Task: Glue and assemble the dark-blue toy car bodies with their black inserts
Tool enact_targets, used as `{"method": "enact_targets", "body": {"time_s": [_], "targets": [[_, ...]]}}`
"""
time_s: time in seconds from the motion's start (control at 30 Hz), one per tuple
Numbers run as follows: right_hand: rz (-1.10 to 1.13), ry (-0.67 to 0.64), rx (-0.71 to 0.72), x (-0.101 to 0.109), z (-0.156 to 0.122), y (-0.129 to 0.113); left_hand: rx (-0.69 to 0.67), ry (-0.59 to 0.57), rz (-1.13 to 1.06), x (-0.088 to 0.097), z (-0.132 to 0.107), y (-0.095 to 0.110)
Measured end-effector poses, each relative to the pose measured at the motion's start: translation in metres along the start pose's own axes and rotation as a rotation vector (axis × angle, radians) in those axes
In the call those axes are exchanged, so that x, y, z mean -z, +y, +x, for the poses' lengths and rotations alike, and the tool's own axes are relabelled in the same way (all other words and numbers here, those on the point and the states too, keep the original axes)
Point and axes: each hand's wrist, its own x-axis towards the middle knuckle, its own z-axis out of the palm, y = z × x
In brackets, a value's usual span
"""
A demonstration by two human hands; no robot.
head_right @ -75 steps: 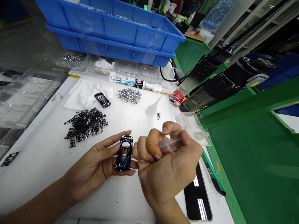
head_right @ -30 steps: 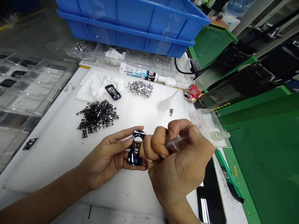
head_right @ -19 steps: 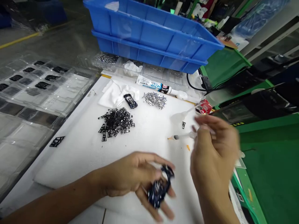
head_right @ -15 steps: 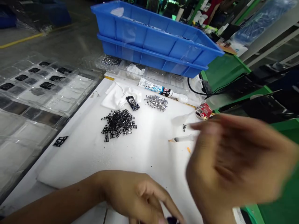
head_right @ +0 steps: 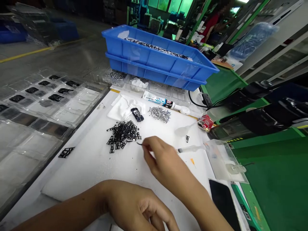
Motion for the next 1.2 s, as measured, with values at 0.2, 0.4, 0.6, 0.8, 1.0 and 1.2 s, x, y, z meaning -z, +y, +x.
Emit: {"method": "enact_targets", "body": {"time_s": [0.2, 0.4, 0.6, 0.8, 1.0, 1.2], "targets": [[-0.014, 0.525, -0.287, 0.032, -0.051, -0.015, -0.248, 0.479, -0.386, -0.014, 0.0, 0.024], [0.043, 0.645, -0.24, -0.011, -0.071, -0.009, -0.56, 0.963, -0.483, -0.023, 0.002, 0.041], [-0.047, 0.588, -0.052, -0.028, -0.072, -0.003, -0.535, 0.988, -0.472, -0.023, 0.001, 0.043], [-0.101, 0.504, -0.062, -0.027, -0.077, -0.003, -0.524, 0.984, -0.479, -0.024, 0.002, 0.043], [-0.036, 0.44, -0.095, -0.025, -0.079, 0.001, -0.526, 0.982, -0.472, -0.024, 0.001, 0.042], [0.042, 0.386, -0.142, -0.023, -0.076, -0.004, -0.565, 0.98, -0.482, -0.024, 0.001, 0.041]]}}
